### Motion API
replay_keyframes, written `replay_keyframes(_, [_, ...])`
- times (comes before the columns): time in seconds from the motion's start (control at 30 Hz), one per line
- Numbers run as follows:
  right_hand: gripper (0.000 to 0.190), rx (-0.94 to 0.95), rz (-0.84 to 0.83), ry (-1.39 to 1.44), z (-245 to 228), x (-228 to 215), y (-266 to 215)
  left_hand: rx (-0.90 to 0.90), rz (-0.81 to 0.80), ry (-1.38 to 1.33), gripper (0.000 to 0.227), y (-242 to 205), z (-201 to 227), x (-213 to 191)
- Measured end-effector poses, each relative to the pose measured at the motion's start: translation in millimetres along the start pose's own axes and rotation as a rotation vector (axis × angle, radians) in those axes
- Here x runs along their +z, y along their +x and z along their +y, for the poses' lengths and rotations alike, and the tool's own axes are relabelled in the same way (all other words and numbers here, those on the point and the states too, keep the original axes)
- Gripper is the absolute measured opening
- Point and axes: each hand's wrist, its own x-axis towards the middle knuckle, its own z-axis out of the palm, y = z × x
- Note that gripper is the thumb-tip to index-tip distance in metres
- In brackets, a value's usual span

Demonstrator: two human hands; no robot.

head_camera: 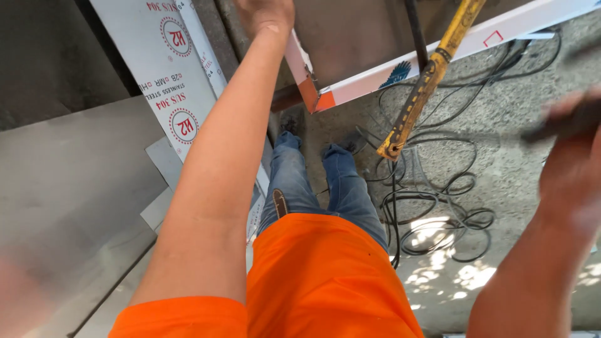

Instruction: The person welds the corner of a stainless steel frame lying on the floor, producing sparks, then uses a hammer to tap the welded joint and pliers to handle the workpiece, alternating between welding and hammering the frame edges.

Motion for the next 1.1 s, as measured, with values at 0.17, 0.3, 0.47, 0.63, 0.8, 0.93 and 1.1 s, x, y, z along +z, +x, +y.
replay_keyframes(0.17, [0.041, 0.212, 0.05, 0.153, -90, 83, -122, 0.115, -0.077, 0.197, 0.046, 11, -19, 30])
replay_keyframes(0.3, [0.059, 0.496, 0.021, 0.141, -97, 99, -197, 0.086, -0.024, 0.041, 0.048, 9, -12, 32])
replay_keyframes(0.47, [0.031, 0.347, -0.203, -0.539, -91, 99, -224, 0.109, 0.013, -0.057, 0.05, 5, -13, 34])
replay_keyframes(0.63, [0.044, 0.369, -0.353, -0.638, -110, 154, -183, 0.119, -0.066, 0.113, 0.046, 10, -17, 43])
replay_keyframes(0.8, [0.042, 0.377, -0.32, -0.654, -103, 165, -180, 0.041, -0.113, 0.062, 0.044, -6, 6, 13])
replay_keyframes(0.93, [0.043, 0.475, -0.322, -0.66, -106, 173, -172, 0.025, -0.212, 0.152, 0.043, -5, 2, 16])
replay_keyframes(1.1, [0.039, 0.438, -0.304, -0.601, -108, 177, -167, -0.054, -0.275, 0.002, 0.052, -18, 14, -8])
